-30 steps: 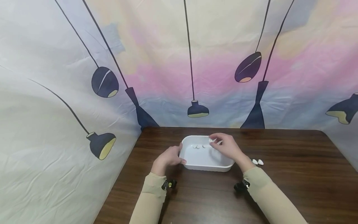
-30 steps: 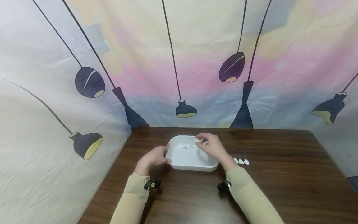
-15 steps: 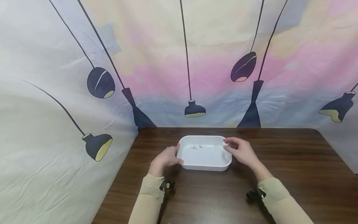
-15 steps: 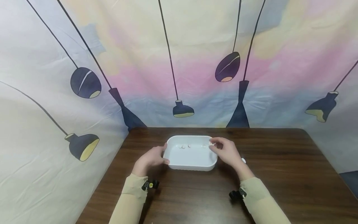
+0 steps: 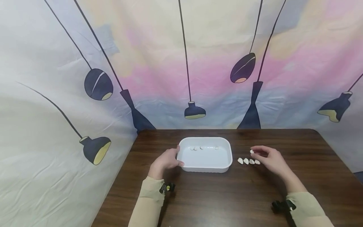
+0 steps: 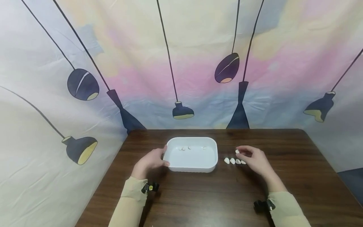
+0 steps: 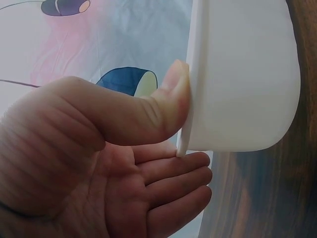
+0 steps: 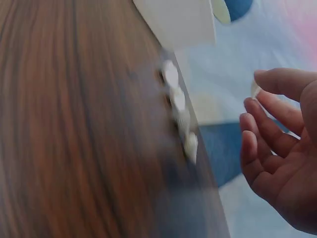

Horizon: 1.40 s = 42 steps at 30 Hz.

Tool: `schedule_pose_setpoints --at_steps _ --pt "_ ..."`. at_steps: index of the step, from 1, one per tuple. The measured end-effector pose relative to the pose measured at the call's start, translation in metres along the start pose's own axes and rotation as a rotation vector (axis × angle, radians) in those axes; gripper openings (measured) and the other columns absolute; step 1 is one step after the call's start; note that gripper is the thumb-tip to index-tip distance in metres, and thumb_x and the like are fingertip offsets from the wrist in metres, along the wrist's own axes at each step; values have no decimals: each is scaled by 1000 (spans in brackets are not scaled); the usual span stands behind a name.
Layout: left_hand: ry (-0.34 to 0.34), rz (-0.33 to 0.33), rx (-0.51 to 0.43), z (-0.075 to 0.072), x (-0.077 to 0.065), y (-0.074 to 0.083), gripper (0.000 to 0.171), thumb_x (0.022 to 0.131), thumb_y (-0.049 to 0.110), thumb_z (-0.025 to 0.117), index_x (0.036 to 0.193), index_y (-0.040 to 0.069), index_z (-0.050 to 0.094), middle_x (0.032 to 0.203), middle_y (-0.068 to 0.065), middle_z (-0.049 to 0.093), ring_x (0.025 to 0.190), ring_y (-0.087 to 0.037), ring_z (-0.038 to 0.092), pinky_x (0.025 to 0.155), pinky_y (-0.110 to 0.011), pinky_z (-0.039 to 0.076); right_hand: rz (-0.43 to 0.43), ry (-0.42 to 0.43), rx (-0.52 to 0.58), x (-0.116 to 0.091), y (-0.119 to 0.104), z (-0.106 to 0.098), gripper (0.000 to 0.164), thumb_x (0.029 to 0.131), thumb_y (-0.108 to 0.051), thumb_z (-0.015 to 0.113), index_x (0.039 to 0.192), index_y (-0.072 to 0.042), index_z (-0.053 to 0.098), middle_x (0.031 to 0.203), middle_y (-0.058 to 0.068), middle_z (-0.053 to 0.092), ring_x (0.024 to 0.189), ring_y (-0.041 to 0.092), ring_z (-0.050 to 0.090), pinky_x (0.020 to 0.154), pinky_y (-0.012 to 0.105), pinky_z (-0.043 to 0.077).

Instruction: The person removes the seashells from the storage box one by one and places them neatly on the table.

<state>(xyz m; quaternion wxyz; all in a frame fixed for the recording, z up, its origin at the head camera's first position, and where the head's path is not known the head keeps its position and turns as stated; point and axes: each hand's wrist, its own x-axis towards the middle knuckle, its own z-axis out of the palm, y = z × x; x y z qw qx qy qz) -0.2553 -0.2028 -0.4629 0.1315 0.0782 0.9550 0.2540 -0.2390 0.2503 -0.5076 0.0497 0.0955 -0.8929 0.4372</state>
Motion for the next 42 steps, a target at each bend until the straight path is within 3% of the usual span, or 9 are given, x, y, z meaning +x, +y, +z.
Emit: schedule_pose_setpoints --at_steps 7,12,21,42 --pt "-5 20 26 -1 1 -1 94 89 21 89 162 -7 36 155 -25 54 140 -38 56 116 -53 45 61 -33 -77 -12 25 -22 41 100 -26 78 132 1 72 108 9 76 94 16 66 71 28 52" --pt "-4 32 38 -1 2 -1 95 89 22 89 162 -8 35 154 -25 56 140 -39 56 116 -52 45 83 -81 -93 -14 36 -28 41 100 -24 78 130 3 73 105 8 76 91 18 66 68 30 52" --pt "2 24 21 -1 1 -2 95 89 21 89 163 -7 36 154 -25 55 140 -38 56 116 -53 44 70 -143 -145 -15 40 -23 34 98 -22 79 124 0 77 106 7 77 96 22 70 79 39 55" --pt "-8 23 14 -2 0 -1 94 90 22 88 163 -7 35 155 -25 54 141 -38 55 117 -54 43 71 -158 -187 -14 44 -18 28 97 -15 78 122 -1 77 107 8 76 95 23 68 81 45 54"
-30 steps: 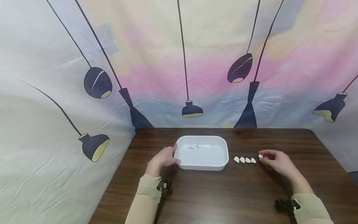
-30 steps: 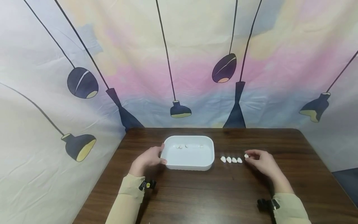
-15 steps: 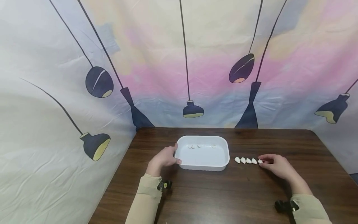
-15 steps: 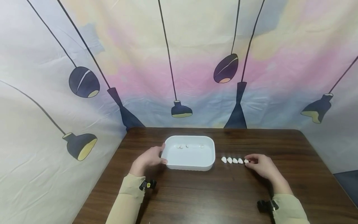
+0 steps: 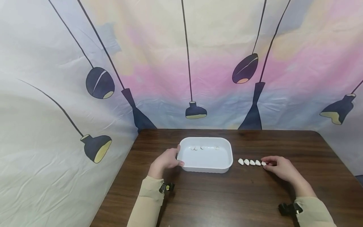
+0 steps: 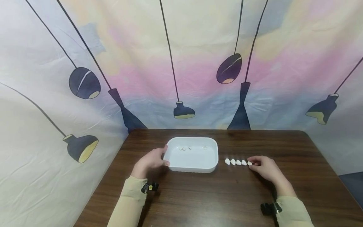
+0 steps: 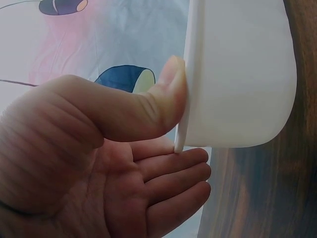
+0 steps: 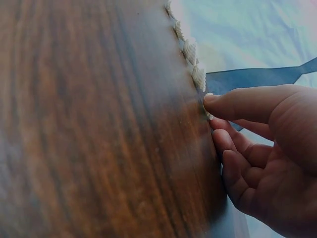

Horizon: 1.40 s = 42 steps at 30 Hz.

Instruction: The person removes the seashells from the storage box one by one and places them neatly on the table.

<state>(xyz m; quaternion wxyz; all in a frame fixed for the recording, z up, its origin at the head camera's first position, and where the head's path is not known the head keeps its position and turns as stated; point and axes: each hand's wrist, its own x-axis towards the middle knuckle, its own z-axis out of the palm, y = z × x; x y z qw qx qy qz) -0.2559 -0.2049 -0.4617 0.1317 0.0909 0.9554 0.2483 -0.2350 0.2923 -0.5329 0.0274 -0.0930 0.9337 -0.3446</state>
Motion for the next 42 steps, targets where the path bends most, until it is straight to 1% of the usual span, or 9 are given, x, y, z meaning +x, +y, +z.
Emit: schedule_pose_setpoints --at_steps 4,11,18,21,27,30,34,37,42 --pt "8 -4 0 -2 2 0 93 90 21 89 162 -6 37 155 -24 55 139 -38 56 117 -55 43 -3 1 -3 2 -1 -1 30 97 -16 78 123 -1 77 109 10 75 96 23 67 81 45 54" --pt "-8 -22 -11 -1 -1 0 93 90 21 89 163 -5 37 156 -24 54 140 -37 56 117 -55 43 -12 0 1 1 0 0 32 96 -15 79 124 1 76 110 12 75 95 23 67 80 44 55" --pt "1 -22 -14 -1 -2 1 93 90 22 89 163 -5 37 155 -24 55 139 -37 57 116 -55 43 -26 0 29 2 6 -2 41 96 -17 81 130 4 72 112 13 76 99 28 71 83 44 56" --pt "1 -20 -9 -1 -3 1 93 90 22 88 163 -5 37 155 -24 55 139 -37 57 117 -55 43 -28 2 43 2 8 -2 42 96 -18 81 130 4 72 113 14 76 100 28 71 82 41 56" --pt "2 -5 -7 -2 -4 2 93 91 22 88 163 -5 36 156 -25 54 141 -39 55 117 -55 43 -12 4 88 1 10 -2 44 97 -19 81 131 6 71 116 17 76 98 23 71 78 28 55" --pt "-1 -6 -4 -3 -4 3 93 91 22 87 163 -5 36 156 -24 53 142 -39 54 118 -55 42 -8 -1 107 0 10 -3 43 98 -18 80 131 7 70 116 17 76 98 20 70 77 26 54" --pt "-1 -18 -9 -4 -5 3 92 92 22 87 164 -4 35 158 -24 52 144 -38 53 118 -55 41 -6 2 108 0 9 -4 40 100 -19 77 132 6 71 114 14 77 98 18 70 78 25 53" --pt "-1 -17 -8 -4 -6 4 92 92 22 87 163 -5 36 157 -24 52 143 -39 53 118 -55 41 2 7 91 0 8 -5 40 102 -22 76 132 4 72 113 13 77 101 22 70 81 30 55" --pt "-3 -14 -8 -4 -5 5 91 92 22 86 163 -5 36 157 -25 52 144 -39 52 118 -55 41 14 22 62 -1 6 -5 42 107 -29 69 135 3 70 126 23 72 111 39 67 89 53 54"
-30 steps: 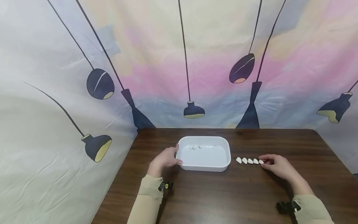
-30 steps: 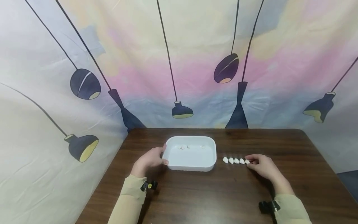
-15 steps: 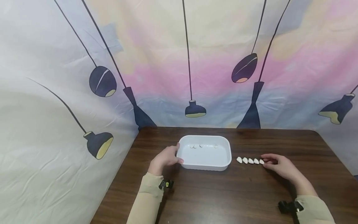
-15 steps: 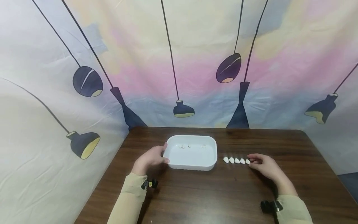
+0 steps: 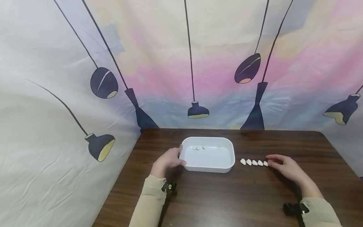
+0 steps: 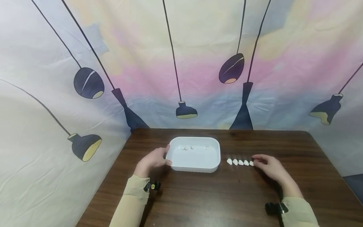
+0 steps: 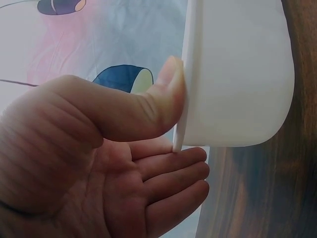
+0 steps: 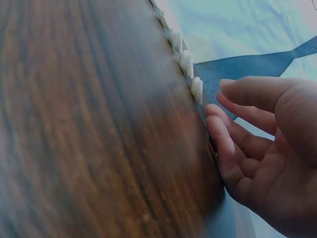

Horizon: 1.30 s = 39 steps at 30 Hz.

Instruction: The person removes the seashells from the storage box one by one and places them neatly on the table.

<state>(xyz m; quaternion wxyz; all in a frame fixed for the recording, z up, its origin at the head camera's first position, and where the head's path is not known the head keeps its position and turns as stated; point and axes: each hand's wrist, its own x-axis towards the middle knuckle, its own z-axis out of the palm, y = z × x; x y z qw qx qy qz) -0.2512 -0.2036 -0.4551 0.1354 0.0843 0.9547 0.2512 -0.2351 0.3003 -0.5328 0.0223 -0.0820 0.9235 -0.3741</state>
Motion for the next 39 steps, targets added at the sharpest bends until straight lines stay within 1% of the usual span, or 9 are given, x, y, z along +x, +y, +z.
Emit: schedule_pose_setpoints --at_steps 3,8,10,12,17,24,27,34,39 --pt "0 -3 -3 0 1 0 91 92 22 86 163 -5 36 158 -24 52 145 -39 51 119 -55 40 -6 45 -2 0 -6 1 45 108 -30 67 138 4 67 129 27 70 114 42 66 89 52 53" --pt "-4 2 2 0 2 0 92 92 23 86 163 -5 36 158 -25 51 145 -39 51 118 -55 41 -34 150 29 0 -22 6 43 108 -26 67 140 3 65 125 23 73 108 29 67 78 30 53" --pt "-6 4 0 0 2 0 92 92 23 86 163 -5 35 159 -24 50 145 -39 50 118 -55 41 -45 182 51 0 -32 10 41 109 -25 66 140 2 66 124 22 74 107 27 68 74 25 53" --pt "-7 1 1 0 2 0 92 92 23 86 163 -5 35 159 -24 50 145 -39 50 119 -55 41 -62 200 72 0 -43 15 40 109 -26 65 140 -1 68 126 21 74 109 29 68 74 24 53" --pt "-7 -18 5 1 1 -2 92 91 23 87 163 -3 37 158 -24 52 143 -39 53 118 -57 41 -117 202 123 4 -72 33 36 109 -25 66 137 -5 71 128 18 74 113 35 70 80 27 55" --pt "-6 -27 3 3 0 -4 92 91 24 87 164 -3 37 159 -23 52 144 -39 52 118 -57 41 -175 193 223 15 -106 58 32 106 -19 70 135 -6 73 125 13 76 110 28 71 83 24 56" --pt "-7 -25 7 3 0 -6 92 92 25 87 164 -3 36 158 -23 52 144 -39 52 118 -56 41 -195 178 244 21 -119 68 31 104 -16 72 133 -6 74 122 12 77 108 28 72 83 26 57" --pt "-1 -18 6 3 1 -6 92 91 24 87 163 -3 37 157 -23 53 143 -38 53 117 -55 42 -263 107 216 38 -149 91 28 103 -14 73 129 -5 76 120 10 78 106 28 73 92 45 60" --pt "8 -5 -4 3 1 -4 91 91 22 87 163 -4 38 156 -24 54 141 -38 55 117 -56 43 -268 50 200 49 -166 102 30 103 -13 71 131 -4 76 121 11 77 110 30 73 95 50 59"
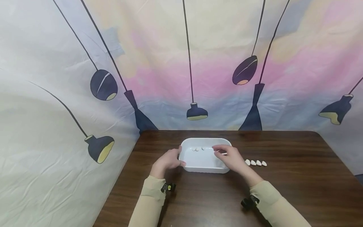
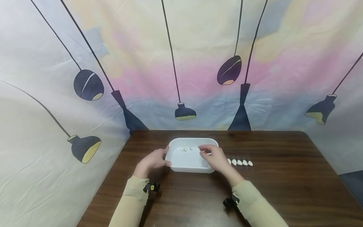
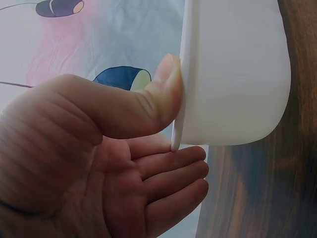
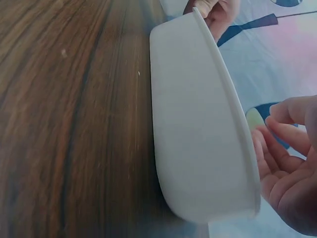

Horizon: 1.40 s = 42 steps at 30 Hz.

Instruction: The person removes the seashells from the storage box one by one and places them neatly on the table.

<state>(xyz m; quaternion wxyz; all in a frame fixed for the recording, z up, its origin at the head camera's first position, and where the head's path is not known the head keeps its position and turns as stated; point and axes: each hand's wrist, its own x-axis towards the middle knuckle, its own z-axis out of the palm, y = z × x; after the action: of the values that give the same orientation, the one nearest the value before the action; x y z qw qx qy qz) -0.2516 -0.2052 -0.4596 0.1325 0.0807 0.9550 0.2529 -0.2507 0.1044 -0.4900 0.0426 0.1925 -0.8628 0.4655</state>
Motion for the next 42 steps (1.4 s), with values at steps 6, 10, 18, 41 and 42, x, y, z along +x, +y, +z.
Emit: schedule_pose_setpoints --at_steps 6,10,18,41,42 --pt "-5 16 -9 0 0 0 91 91 22 88 162 -5 38 155 -24 55 140 -38 56 116 -56 43 75 -25 -45 16 -4 13 31 102 -13 71 131 -3 75 126 14 76 113 32 72 99 52 57" --pt "-2 11 -15 0 0 -1 91 91 21 88 162 -5 39 156 -24 54 140 -38 56 117 -56 43 97 -39 -104 27 1 20 32 101 -8 69 131 2 74 129 18 73 116 36 71 101 53 55" --pt "-8 5 -16 2 1 -2 90 91 22 87 162 -5 39 155 -24 55 141 -38 55 116 -56 43 123 -102 -256 45 10 29 36 97 4 59 131 9 70 131 26 70 127 43 63 107 55 51" --pt "-14 18 -31 1 2 -5 91 92 23 87 163 -4 37 157 -23 54 140 -35 56 117 -53 43 40 -171 -42 57 22 43 30 94 10 66 118 -2 80 115 10 79 117 32 70 106 51 52" --pt "-13 18 -29 0 2 -5 91 92 23 87 163 -5 37 157 -23 54 140 -35 56 117 -53 43 42 -157 -39 57 22 43 30 94 10 65 118 -1 79 115 12 78 117 34 70 106 52 53"
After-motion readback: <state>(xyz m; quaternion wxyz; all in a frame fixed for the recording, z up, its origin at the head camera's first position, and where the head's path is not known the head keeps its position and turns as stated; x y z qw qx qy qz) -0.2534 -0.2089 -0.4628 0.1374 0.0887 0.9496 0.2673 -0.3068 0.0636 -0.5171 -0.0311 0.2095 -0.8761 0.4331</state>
